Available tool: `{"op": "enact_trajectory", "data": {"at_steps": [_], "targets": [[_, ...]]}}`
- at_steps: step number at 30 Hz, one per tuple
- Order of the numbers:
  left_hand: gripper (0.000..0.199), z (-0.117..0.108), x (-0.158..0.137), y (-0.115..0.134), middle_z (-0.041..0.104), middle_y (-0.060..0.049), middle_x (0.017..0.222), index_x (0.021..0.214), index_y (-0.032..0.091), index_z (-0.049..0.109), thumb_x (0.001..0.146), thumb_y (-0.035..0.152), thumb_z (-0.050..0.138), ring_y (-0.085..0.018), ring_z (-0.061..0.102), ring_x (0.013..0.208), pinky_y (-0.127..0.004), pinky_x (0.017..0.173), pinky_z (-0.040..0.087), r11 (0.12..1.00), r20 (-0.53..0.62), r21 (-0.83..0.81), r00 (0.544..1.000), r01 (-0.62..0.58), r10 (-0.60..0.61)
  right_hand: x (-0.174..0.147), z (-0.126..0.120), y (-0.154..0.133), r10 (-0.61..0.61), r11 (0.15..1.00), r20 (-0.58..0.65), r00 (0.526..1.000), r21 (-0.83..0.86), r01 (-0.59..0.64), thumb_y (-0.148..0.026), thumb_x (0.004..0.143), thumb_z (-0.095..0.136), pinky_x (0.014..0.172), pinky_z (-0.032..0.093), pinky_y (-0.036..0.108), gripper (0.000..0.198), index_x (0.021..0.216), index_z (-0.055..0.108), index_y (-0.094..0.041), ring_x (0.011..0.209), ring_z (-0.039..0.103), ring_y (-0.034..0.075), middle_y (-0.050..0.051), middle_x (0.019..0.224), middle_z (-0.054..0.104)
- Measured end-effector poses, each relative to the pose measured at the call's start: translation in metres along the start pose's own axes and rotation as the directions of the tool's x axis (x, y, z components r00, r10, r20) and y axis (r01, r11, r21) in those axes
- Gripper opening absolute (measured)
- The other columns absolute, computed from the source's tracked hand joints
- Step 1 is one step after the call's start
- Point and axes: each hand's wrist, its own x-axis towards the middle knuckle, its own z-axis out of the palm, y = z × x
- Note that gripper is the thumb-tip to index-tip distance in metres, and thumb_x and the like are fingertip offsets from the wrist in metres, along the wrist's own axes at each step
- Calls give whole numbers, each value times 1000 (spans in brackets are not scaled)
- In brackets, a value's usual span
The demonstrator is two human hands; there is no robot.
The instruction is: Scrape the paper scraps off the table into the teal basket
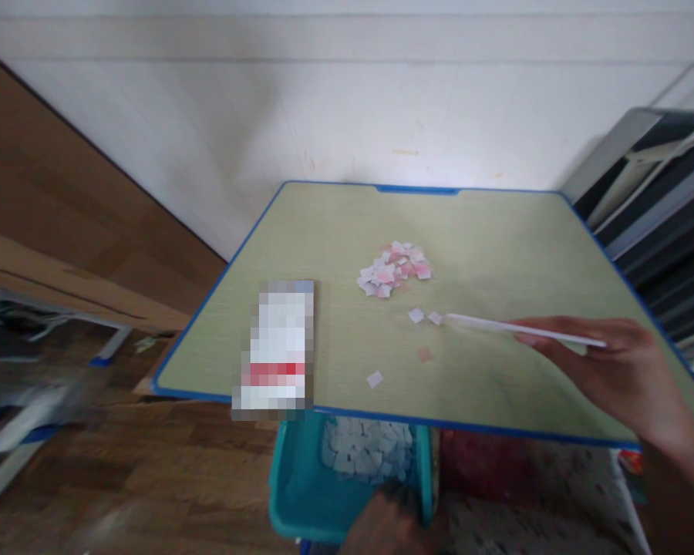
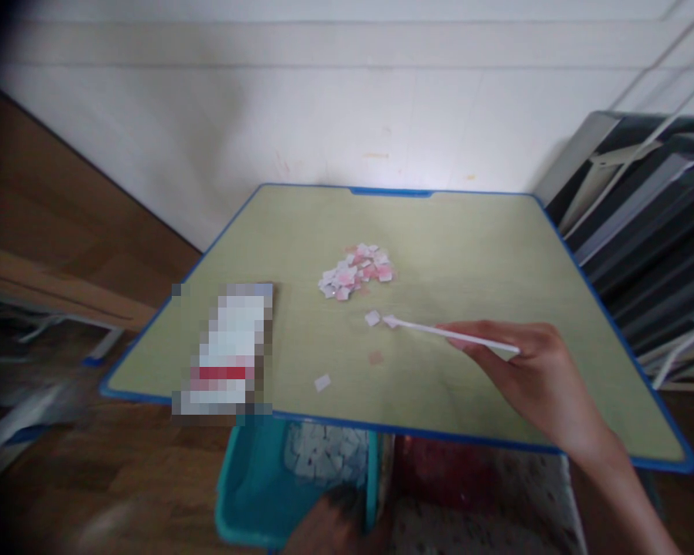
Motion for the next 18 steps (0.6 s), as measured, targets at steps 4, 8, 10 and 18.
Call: {"op": "enact_trajectory", "data": {"at_steps": [4, 8, 10, 18], "targets": [[28, -2, 0, -1, 55, 4, 53, 87, 25, 62, 66, 31, 79, -17, 49, 44, -29, 38, 35, 999, -33, -35, 999, 14, -15, -7, -5, 6, 115, 993, -38, 993, -20, -115, -40, 76, 63, 46, 52, 22, 22, 77, 75, -22, 54, 68, 17, 2, 69, 75], [29, -1, 2, -3, 54, 4, 51, 82, 24, 61, 63, 32, 81, -17, 47, 42, -29, 37, 33, 999, -59, -43, 998, -10, 7, -15, -8, 15, 222, 973, -123, 967, -32, -228, -38, 71, 68, 44, 50, 22, 18, 73, 75, -22, 53, 67, 18, 1, 68, 74], [33, -1, 3, -3, 54, 4, 51, 83, 24, 61, 60, 31, 83, -17, 47, 42, -29, 36, 33, 999, -86, -34, 996, -5, 2, -17, -9, 16, 266, 960, -195, 944, -38, -279, -36, 70, 69, 43, 49, 23, 16, 73, 75, -21, 53, 67, 19, 2, 67, 74], [31, 0, 1, -3, 55, 4, 53, 87, 23, 60, 64, 29, 80, -17, 48, 43, -29, 35, 32, 998, -64, -59, 998, 4, -8, -16, -9, 4, 258, 966, -139, 956, 60, -252, -36, 66, 71, 44, 51, 23, 12, 68, 75, -25, 53, 67, 19, 1, 66, 74]]}}
